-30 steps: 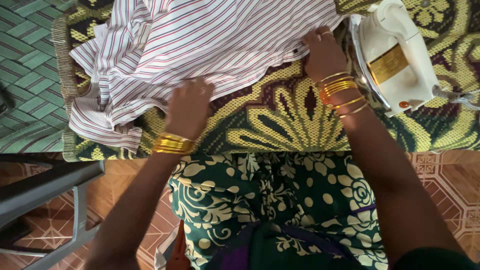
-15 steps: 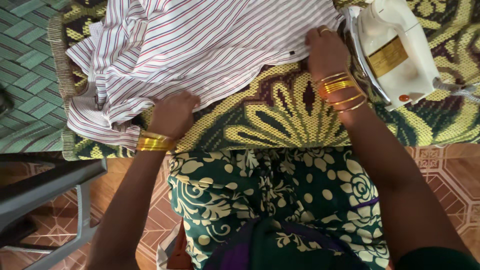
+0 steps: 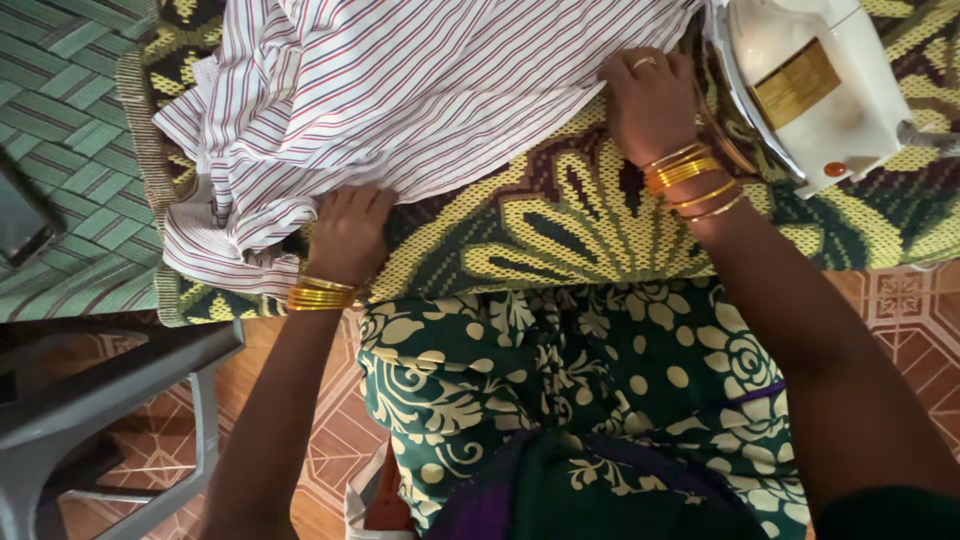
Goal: The person irons a striped shirt on a patterned mat using a white electric iron. They repeatedly smooth and reposition the shirt, then iron different sections including the body and sleeves.
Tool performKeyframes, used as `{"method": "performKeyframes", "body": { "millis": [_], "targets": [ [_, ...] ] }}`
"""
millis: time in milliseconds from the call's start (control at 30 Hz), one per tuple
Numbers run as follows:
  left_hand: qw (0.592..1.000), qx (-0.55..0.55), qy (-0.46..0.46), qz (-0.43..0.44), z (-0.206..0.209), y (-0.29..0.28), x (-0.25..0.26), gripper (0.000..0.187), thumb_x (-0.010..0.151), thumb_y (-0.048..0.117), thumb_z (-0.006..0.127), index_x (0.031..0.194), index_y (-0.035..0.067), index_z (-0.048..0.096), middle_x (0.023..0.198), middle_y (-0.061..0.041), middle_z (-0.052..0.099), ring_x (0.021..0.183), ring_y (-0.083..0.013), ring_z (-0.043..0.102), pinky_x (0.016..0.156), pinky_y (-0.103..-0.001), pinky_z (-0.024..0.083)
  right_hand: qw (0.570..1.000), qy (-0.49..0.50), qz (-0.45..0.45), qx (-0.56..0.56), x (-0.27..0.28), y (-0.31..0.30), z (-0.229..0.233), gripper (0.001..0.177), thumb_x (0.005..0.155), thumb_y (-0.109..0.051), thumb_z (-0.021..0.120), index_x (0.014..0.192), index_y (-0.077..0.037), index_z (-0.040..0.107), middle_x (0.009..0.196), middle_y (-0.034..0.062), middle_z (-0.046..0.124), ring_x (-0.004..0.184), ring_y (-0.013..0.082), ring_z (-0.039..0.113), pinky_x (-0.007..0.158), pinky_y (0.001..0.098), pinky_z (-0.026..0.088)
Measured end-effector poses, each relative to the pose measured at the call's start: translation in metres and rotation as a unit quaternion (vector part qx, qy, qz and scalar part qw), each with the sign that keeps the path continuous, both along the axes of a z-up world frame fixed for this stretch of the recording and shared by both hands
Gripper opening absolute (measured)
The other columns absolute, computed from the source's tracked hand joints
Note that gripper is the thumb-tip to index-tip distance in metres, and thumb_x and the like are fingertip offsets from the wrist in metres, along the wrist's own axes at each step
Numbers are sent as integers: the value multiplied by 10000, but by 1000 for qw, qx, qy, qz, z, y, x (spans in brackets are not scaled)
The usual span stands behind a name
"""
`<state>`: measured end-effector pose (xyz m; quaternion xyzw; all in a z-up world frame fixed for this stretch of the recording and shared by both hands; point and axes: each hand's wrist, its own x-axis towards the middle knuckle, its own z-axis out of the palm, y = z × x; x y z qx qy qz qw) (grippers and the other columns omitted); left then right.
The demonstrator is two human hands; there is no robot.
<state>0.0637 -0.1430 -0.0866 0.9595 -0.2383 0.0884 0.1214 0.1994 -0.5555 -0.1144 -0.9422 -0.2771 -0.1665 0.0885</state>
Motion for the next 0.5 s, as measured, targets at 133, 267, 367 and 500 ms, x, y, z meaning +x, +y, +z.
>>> {"method": "performKeyframes", "body": {
  "millis": [133, 267, 367, 500],
  "targets": [
    [981, -102, 161, -43, 10, 18, -14, 336, 828, -28, 562, 1137, 13, 688, 1064, -176, 696, 960, -374, 661, 841, -487, 552, 998, 39, -8, -56, -15, -7, 7, 115, 983, -127, 698, 1090, -148, 735, 1095, 76, 736, 1008, 276, 669, 1030, 489, 445],
    [931, -62, 359, -13, 40, 28, -10, 190, 864, 137, 618, 968, 27, 735, 847, -194, 704, 795, -368, 686, 787, -495, 551, 992, 108, -3, -69, -38, -8, 26, 157, 961, -114, 659, 1078, -168, 749, 1044, 68, 746, 978, 274, 693, 971, 497, 444],
    [822, 8, 566, 62, 73, 19, 2, 262, 919, 290, 604, 936, 89, 772, 751, -168, 741, 737, -329, 731, 791, -464, 565, 976, 205, -20, -75, -38, -15, 46, 184, 952, -96, 614, 1056, -161, 751, 1003, 79, 749, 920, 289, 708, 856, 500, 496],
    [870, 68, 489, -8, 94, -17, 22, 381, 1003, 358, 543, 908, 46, 739, 760, -179, 704, 718, -377, 707, 760, -504, 557, 970, 238, -47, 6, -15, -13, 48, 254, 988, -32, 549, 1088, -136, 757, 1080, 126, 744, 915, 312, 722, 795, 471, 572]
  ]
}}
